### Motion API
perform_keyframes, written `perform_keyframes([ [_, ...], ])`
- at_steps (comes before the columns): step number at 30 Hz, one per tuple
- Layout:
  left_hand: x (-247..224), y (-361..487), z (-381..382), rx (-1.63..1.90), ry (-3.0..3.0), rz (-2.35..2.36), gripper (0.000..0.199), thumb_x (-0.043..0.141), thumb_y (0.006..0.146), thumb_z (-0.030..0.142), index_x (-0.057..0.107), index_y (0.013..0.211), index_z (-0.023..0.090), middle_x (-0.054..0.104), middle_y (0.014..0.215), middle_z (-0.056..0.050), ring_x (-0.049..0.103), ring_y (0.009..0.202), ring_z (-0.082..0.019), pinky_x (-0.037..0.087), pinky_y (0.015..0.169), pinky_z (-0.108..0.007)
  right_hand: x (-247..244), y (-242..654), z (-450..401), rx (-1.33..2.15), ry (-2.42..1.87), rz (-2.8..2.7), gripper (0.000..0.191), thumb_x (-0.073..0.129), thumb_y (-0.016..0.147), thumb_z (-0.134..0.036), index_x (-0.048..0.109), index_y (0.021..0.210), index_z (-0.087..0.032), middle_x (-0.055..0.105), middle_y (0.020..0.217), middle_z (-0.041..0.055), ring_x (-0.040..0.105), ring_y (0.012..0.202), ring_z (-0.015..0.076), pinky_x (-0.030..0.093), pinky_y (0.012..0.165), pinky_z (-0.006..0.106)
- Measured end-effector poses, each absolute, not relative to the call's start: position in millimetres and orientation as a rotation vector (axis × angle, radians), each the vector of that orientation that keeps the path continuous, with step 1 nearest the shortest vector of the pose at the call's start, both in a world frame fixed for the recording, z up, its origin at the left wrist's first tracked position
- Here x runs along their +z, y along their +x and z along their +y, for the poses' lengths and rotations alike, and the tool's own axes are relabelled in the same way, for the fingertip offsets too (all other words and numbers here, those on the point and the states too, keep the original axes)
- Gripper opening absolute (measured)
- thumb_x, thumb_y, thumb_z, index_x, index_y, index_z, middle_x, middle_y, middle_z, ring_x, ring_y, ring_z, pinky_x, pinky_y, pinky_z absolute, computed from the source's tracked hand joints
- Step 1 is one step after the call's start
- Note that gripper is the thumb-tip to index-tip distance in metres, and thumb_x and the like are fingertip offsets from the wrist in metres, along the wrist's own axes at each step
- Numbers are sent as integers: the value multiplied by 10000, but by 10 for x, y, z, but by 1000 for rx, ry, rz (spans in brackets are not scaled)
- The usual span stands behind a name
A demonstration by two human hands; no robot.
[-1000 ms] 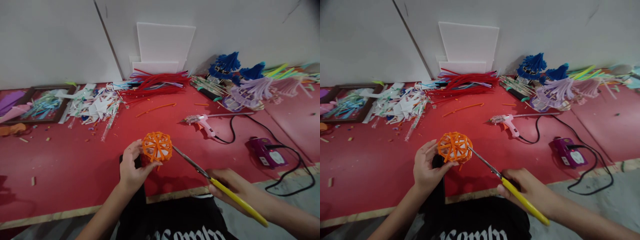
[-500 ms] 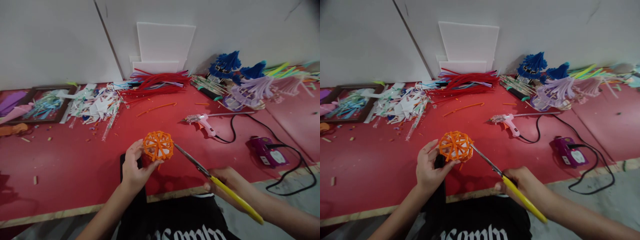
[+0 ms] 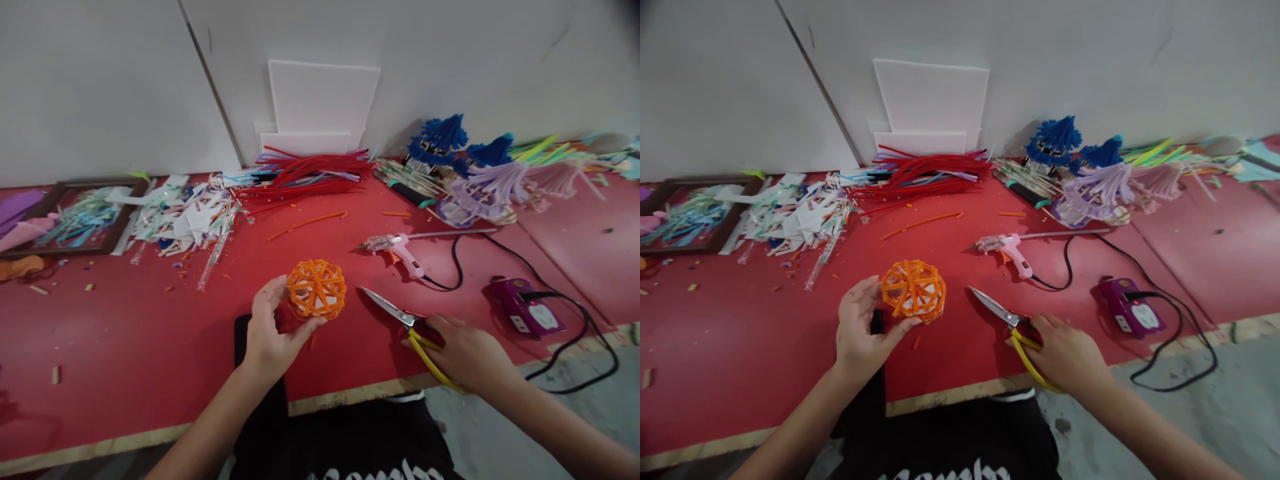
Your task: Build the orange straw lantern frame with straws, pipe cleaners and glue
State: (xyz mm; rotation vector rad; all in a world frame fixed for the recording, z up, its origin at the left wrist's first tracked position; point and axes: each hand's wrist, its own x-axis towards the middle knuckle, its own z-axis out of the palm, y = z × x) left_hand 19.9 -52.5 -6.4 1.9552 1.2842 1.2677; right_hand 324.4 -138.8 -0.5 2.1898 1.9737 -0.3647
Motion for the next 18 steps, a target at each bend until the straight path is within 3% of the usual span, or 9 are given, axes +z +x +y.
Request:
perform_keyframes([
  [3, -109, 118, -555, 1284, 2047, 1305, 752, 788, 721, 471, 403, 1301, 184, 548, 1205, -141, 611, 1136, -283, 537, 958, -463, 8, 3317, -1427, -399, 2165, 2079, 289, 566, 847, -466, 616, 830, -183, 709, 832, 99, 698, 716, 261, 457, 576, 321],
  [6, -139, 53, -655, 1380, 2105, 1405, 796, 822, 667, 476, 388, 1264, 178, 487, 1155, -128, 578, 1065, -281, 546, 887, -473, 119, 3315, -1421, -456, 2100, 2136, 209, 558, 869, -364, 631, 884, -170, 718, 864, 106, 698, 714, 241, 471, 605, 317],
  [8, -131, 53, -750, 1236, 2228, 1516, 630, 773, 726, 459, 439, 1169, 159, 502, 1071, -116, 559, 1007, -279, 539, 841, -468, 203, 3270, -1356, -438, 2067, 2107, 195, 493, 921, -295, 638, 913, -165, 721, 879, 112, 701, 736, 232, 468, 609, 310],
  [11, -91, 113, -884, 756, 2488, 1582, 403, 663, 822, 445, 531, 1061, 147, 584, 1018, -131, 548, 990, -314, 494, 851, -515, 253, 3179, -1136, -318, 2060, 2074, 234, 422, 959, -212, 653, 958, -175, 722, 908, 101, 704, 784, 227, 472, 615, 299],
  [14, -50, 192, -955, 434, 2604, 1596, 323, 696, 804, 393, 608, 1006, 156, 647, 1027, -132, 558, 964, -334, 476, 818, -511, 164, 3095, -852, -126, 2137, 2130, 273, 407, 956, -158, 654, 1073, -153, 700, 1048, 130, 691, 868, 235, 506, 673, 310],
  [18, -38, 248, -960, 307, 2621, 1598, 114, 719, 794, 240, 649, 860, 179, 692, 934, -92, 591, 894, -314, 479, 781, -484, -37, 3012, -630, -72, 2145, 2175, 360, 400, 914, -55, 618, 1196, -104, 665, 1143, 163, 649, 1011, 249, 513, 809, 327],
])
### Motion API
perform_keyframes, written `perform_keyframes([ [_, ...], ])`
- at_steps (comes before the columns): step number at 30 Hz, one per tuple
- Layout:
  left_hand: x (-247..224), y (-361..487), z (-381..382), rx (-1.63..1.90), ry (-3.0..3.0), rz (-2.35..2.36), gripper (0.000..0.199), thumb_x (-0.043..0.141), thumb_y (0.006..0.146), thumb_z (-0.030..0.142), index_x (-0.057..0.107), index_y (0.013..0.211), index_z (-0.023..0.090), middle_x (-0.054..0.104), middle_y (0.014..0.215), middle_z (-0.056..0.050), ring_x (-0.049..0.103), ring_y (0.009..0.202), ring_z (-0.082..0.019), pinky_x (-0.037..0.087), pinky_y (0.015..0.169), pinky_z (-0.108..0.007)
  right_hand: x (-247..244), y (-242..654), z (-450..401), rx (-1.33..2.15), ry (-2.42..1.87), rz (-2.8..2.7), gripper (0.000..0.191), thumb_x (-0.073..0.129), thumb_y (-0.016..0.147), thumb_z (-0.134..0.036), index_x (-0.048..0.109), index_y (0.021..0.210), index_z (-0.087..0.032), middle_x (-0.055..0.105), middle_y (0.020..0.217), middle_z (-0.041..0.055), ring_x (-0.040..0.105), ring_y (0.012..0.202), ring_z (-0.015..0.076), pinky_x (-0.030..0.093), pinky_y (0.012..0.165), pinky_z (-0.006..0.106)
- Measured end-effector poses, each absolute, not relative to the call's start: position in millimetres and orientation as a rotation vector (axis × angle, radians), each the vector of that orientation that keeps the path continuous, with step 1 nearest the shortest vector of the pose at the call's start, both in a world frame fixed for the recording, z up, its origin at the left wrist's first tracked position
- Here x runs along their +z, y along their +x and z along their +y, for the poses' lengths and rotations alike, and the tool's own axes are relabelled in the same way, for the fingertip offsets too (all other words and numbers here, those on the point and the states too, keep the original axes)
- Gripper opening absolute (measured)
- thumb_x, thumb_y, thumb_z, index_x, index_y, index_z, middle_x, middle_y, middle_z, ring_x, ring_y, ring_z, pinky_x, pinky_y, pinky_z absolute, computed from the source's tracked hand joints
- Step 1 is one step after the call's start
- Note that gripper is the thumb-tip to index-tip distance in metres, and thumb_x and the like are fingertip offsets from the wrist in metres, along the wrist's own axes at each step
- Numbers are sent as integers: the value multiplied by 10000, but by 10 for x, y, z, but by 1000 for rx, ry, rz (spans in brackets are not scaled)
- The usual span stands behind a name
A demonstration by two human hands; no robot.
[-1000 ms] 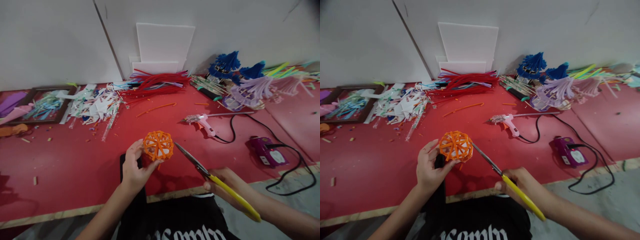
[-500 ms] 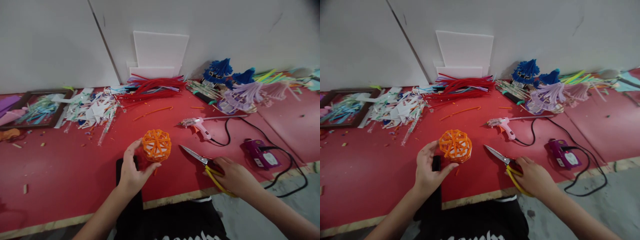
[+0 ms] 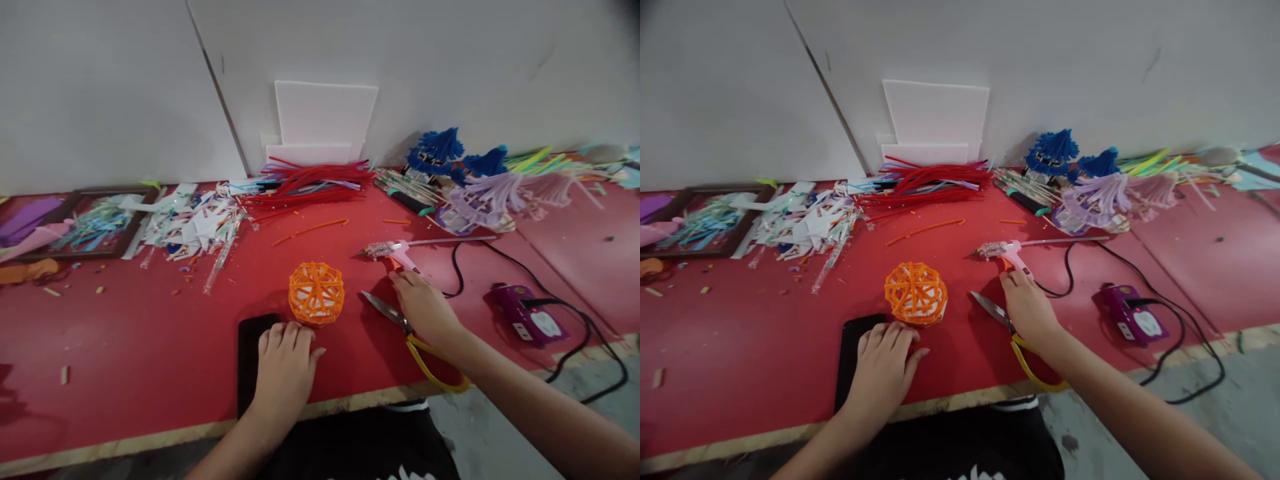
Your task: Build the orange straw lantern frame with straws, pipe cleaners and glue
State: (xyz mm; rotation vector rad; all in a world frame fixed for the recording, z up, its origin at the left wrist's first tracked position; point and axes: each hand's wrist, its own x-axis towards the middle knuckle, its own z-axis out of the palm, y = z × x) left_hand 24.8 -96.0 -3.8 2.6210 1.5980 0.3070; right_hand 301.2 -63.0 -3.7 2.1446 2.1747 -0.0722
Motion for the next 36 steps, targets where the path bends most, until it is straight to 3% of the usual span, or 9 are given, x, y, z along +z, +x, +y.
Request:
perform_keyframes([
  [8, -8, 155, -851, 318, 2634, 1520, 42, 661, 821, 163, 627, 797, 168, 718, 866, -85, 649, 817, -305, 514, 725, -476, -125, 3050, -594, -49, 2069, 2256, 289, 402, 915, -70, 681, 937, -144, 678, 994, 128, 644, 899, 234, 501, 815, 346],
  [12, 149, -114, -565, 665, 2319, 1601, 124, 501, 915, 229, 576, 825, 191, 697, 748, -35, 670, 680, -223, 516, 601, -332, -142, 3091, -605, -5, 2023, 2296, 305, 418, 882, -28, 658, 1030, -145, 672, 1048, 125, 635, 947, 229, 496, 851, 334],
  [15, 203, -304, -214, 861, 2117, 1655, 175, 515, 915, 347, 587, 845, 204, 712, 744, -17, 690, 656, -186, 528, 602, -276, -165, 3098, -622, 25, 1975, 2312, 302, 439, 839, 9, 665, 980, -133, 678, 1014, 136, 631, 972, 249, 487, 892, 358],
  [24, 12, -87, 825, 673, 2341, 1459, 181, 532, 877, 171, 674, 980, 213, 749, 1045, -47, 695, 986, -212, 531, 924, -357, -154, 3058, -603, 42, 1845, 2396, 305, 439, 772, 56, 653, 779, -162, 662, 826, 116, 632, 869, 263, 490, 853, 385],
  [27, -28, 53, 997, 571, 2440, 1430, 207, 523, 924, 178, 650, 1087, 192, 708, 1115, -74, 661, 1043, -207, 520, 948, -374, -180, 3068, -578, 10, 1881, 2435, 290, 433, 799, 40, 648, 802, -154, 673, 848, 115, 643, 845, 246, 502, 805, 359],
  [32, -108, 156, 1227, 359, 2574, 1420, 315, 575, 939, 344, 580, 1198, 165, 603, 1218, -95, 621, 1041, -215, 543, 885, -434, -124, 3003, -481, -91, 1932, 2514, 248, 449, 858, -34, 663, 842, -158, 707, 858, 82, 670, 827, 194, 526, 759, 294],
  [36, -141, 176, 1299, 211, 2634, 1421, 325, 573, 939, 342, 570, 1214, 169, 596, 1231, -98, 619, 1042, -217, 546, 879, -429, 96, 2913, -152, -115, 1927, 2577, 317, 419, 935, -109, 636, 1160, -160, 699, 1093, 91, 646, 1025, 177, 508, 897, 292],
])
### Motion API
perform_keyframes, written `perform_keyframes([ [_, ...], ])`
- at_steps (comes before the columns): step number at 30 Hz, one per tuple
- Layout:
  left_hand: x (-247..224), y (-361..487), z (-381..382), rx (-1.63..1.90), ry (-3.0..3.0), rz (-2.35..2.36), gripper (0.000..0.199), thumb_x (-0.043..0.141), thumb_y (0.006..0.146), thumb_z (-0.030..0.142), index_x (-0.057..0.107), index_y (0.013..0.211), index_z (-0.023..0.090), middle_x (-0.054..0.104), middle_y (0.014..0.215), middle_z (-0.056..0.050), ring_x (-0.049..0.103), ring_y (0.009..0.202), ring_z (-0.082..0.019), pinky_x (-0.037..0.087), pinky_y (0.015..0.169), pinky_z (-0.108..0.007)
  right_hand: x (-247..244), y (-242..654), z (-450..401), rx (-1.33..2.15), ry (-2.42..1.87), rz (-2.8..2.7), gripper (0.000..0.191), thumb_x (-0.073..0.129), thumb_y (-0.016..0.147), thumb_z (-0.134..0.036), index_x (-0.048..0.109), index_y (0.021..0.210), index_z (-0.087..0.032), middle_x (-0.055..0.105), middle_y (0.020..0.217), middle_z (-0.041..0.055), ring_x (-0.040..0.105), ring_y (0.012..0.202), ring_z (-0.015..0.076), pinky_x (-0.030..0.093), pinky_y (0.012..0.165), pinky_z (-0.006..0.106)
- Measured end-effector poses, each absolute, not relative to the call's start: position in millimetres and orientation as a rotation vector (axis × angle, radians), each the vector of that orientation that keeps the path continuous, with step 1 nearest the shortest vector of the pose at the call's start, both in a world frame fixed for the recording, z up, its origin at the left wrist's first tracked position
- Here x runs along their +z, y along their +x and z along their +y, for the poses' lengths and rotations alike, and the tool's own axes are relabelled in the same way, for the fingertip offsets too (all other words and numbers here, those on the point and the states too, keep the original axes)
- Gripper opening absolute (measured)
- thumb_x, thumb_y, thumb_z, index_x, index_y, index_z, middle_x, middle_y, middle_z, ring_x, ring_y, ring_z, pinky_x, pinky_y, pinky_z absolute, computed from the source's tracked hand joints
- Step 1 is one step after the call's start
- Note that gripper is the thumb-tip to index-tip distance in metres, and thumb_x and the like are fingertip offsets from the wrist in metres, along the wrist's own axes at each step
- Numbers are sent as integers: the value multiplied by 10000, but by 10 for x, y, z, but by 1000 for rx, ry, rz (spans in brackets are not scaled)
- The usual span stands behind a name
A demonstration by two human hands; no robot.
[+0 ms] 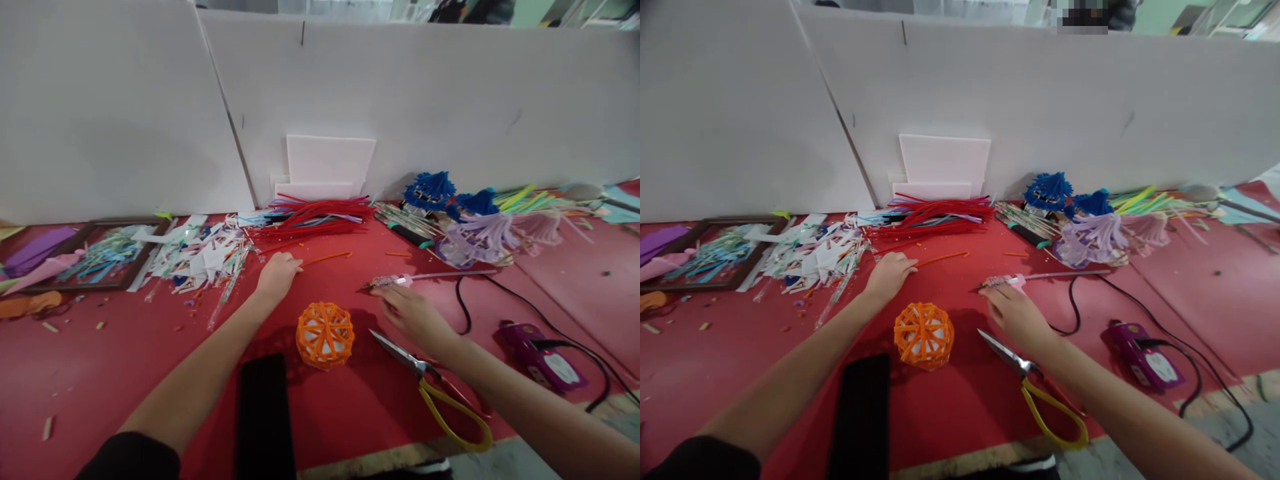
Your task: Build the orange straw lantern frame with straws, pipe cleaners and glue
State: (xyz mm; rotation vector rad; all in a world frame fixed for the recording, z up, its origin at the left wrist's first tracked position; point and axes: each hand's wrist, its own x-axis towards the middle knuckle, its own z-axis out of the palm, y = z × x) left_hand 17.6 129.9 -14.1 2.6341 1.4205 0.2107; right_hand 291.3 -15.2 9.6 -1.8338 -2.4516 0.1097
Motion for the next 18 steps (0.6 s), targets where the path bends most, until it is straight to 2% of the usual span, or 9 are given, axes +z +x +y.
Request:
perform_keyframes([
  [2, -138, 188, 1285, 162, 2652, 1436, 322, 571, 940, 342, 571, 1214, 172, 595, 1233, -98, 619, 1042, -216, 545, 881, -428, 191, 2883, 131, 117, -1816, -2475, 343, 401, 959, -124, 616, 1223, -163, 683, 1123, 91, 630, 1059, 170, 490, 939, 292],
  [6, -111, 229, 1207, 108, 2687, 1480, 322, 573, 939, 342, 572, 1215, 175, 593, 1237, -98, 617, 1049, -218, 544, 884, -428, 217, 2840, 751, 119, -1829, -2573, 311, 426, 968, -128, 636, 1197, -148, 663, 1098, 100, 638, 1019, 175, 502, 921, 317],
  [9, -98, 262, 1168, 82, 2702, 1516, 336, 579, 935, 343, 566, 1222, 168, 593, 1235, -98, 617, 1051, -222, 544, 882, -433, 137, 2820, 1077, 122, -1865, -2661, 271, 552, 951, -285, 607, 1183, -156, 631, 1173, 92, 632, 1018, 202, 537, 878, 405],
  [11, -100, 280, 1171, 72, 2697, 1550, 341, 580, 935, 343, 564, 1224, 164, 593, 1233, -99, 618, 1049, -223, 545, 880, -436, 86, 2814, 1198, 140, -1874, -2733, 330, 590, 930, -353, 584, 1204, -169, 612, 1215, 87, 627, 1026, 210, 546, 864, 429],
  [18, -65, 249, 1285, 119, 2611, 1692, 333, 574, 938, 342, 566, 1221, 167, 594, 1234, -99, 618, 1047, -220, 545, 881, -433, 43, 2761, 1268, 101, -1893, -2920, 353, 596, 925, -349, 578, 1219, -154, 602, 1231, 107, 622, 1042, 218, 541, 875, 424],
])
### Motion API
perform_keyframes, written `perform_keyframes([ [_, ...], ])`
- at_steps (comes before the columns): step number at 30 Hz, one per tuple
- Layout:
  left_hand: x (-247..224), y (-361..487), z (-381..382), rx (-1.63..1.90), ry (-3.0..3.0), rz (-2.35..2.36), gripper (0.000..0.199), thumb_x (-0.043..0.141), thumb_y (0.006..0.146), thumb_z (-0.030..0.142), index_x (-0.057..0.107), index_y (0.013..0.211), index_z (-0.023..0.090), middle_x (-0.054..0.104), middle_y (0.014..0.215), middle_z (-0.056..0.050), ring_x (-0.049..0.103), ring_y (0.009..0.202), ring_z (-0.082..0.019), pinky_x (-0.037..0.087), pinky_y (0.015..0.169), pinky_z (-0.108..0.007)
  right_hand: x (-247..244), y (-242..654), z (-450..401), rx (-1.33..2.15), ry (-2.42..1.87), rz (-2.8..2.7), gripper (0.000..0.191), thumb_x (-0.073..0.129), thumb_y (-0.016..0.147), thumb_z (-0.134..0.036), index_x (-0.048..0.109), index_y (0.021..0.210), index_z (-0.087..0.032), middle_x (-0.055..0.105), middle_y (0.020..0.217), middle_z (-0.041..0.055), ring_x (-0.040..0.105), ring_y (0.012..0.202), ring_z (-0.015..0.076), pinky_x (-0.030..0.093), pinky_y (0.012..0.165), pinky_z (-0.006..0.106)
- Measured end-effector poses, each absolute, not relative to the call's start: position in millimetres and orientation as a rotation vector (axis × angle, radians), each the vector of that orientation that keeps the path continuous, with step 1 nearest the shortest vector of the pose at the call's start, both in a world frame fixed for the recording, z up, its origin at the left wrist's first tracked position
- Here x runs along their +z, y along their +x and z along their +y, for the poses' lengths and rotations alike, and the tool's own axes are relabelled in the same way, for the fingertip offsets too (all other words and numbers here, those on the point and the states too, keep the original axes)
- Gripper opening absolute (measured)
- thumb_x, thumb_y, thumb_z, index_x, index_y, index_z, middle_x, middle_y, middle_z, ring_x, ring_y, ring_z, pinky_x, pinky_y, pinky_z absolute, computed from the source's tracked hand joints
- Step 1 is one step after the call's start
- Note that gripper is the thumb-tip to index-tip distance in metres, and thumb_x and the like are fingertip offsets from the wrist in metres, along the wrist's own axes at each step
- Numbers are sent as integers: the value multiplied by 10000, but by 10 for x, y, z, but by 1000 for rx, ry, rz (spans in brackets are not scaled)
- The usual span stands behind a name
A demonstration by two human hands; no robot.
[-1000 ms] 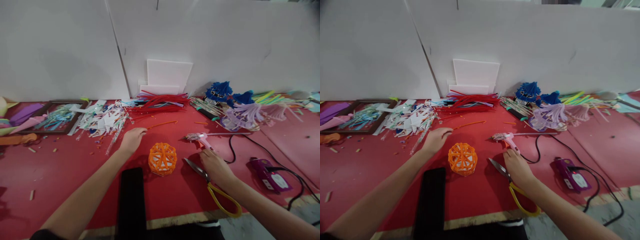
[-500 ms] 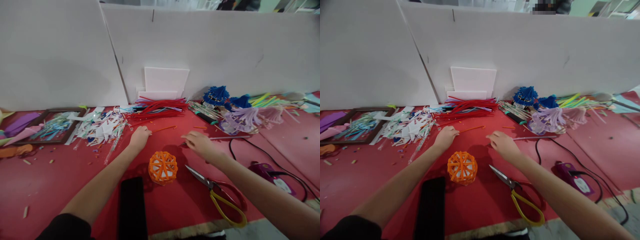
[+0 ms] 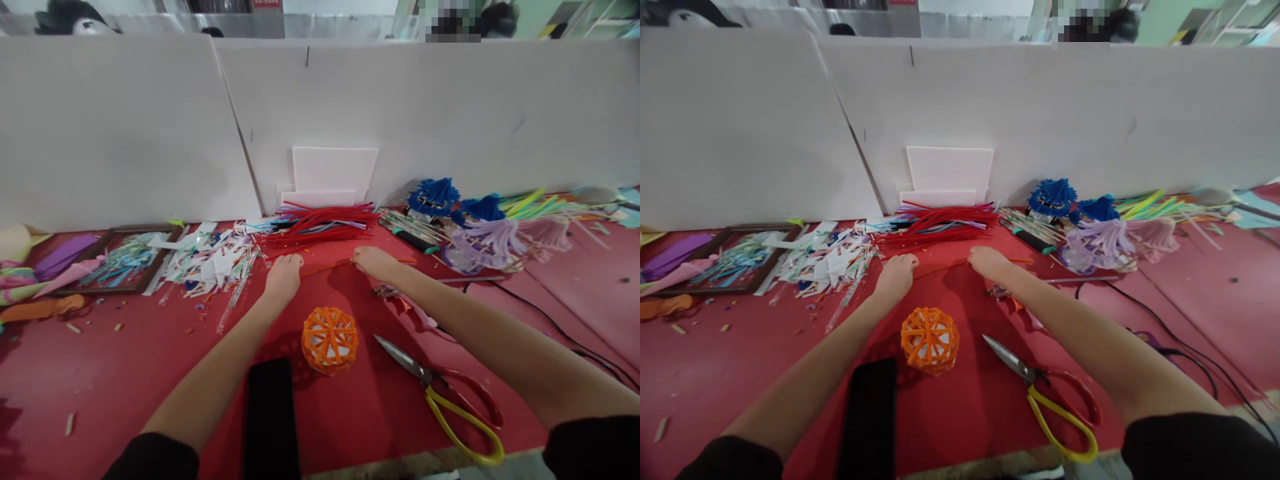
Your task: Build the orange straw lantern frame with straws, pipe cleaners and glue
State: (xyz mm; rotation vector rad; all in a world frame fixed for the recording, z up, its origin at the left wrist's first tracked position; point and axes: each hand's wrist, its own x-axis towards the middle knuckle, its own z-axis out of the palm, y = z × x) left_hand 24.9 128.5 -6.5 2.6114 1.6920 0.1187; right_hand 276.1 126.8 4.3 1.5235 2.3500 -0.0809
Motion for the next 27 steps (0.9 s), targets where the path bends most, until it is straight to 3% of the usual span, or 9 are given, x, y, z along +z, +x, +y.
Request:
perform_keyframes([
  [12, 330, -550, 1272, 143, 2490, 2036, 320, 576, 937, 326, 573, 1208, 157, 602, 1217, -100, 614, 1057, -230, 537, 891, -446, 32, 2658, 1262, -64, 1529, 2326, 364, 606, 919, -348, 580, 1217, -141, 600, 1232, 118, 621, 1046, 221, 538, 879, 420],
  [14, 334, -590, 1149, 196, 2470, 2115, 265, 518, 947, 219, 594, 1189, 140, 592, 1230, -156, 576, 1132, -296, 498, 929, -504, 37, 2675, 1261, -85, 1580, 2328, 366, 606, 919, -349, 578, 1218, -141, 600, 1230, 116, 622, 1044, 222, 539, 876, 421],
  [16, 344, -555, 1030, 287, 2458, 2177, 346, 423, 934, 119, 570, 1248, 113, 519, 1321, -238, 491, 1233, -388, 441, 957, -579, 46, 2701, 1266, -116, 1637, 2333, 363, 601, 922, -350, 575, 1223, -149, 601, 1231, 108, 622, 1042, 221, 541, 873, 425],
  [18, 363, -459, 949, 357, 2486, 2136, 425, 393, 931, 121, 498, 1341, 88, 435, 1409, -264, 423, 1294, -422, 399, 987, -607, 57, 2727, 1273, -159, 1691, 2345, 348, 589, 929, -352, 575, 1224, -167, 601, 1235, 98, 622, 1040, 216, 542, 872, 428],
  [23, 330, -114, 951, 233, 2690, 1528, 321, 509, 947, 270, 595, 1245, 187, 604, 1289, -95, 524, 1229, -252, 387, 1097, -421, 108, 2747, 1275, -338, 1818, 2393, 339, 587, 930, -349, 580, 1222, -177, 598, 1248, 92, 620, 1042, 214, 544, 867, 424],
  [27, 151, 65, 1008, 84, 2682, 1265, 291, 574, 938, 322, 596, 1185, 170, 607, 1234, -91, 605, 1091, -224, 516, 941, -440, 191, 2768, 1256, -547, 1974, 2379, 331, 590, 927, -347, 589, 1214, -182, 596, 1257, 88, 618, 1043, 215, 545, 862, 417],
])
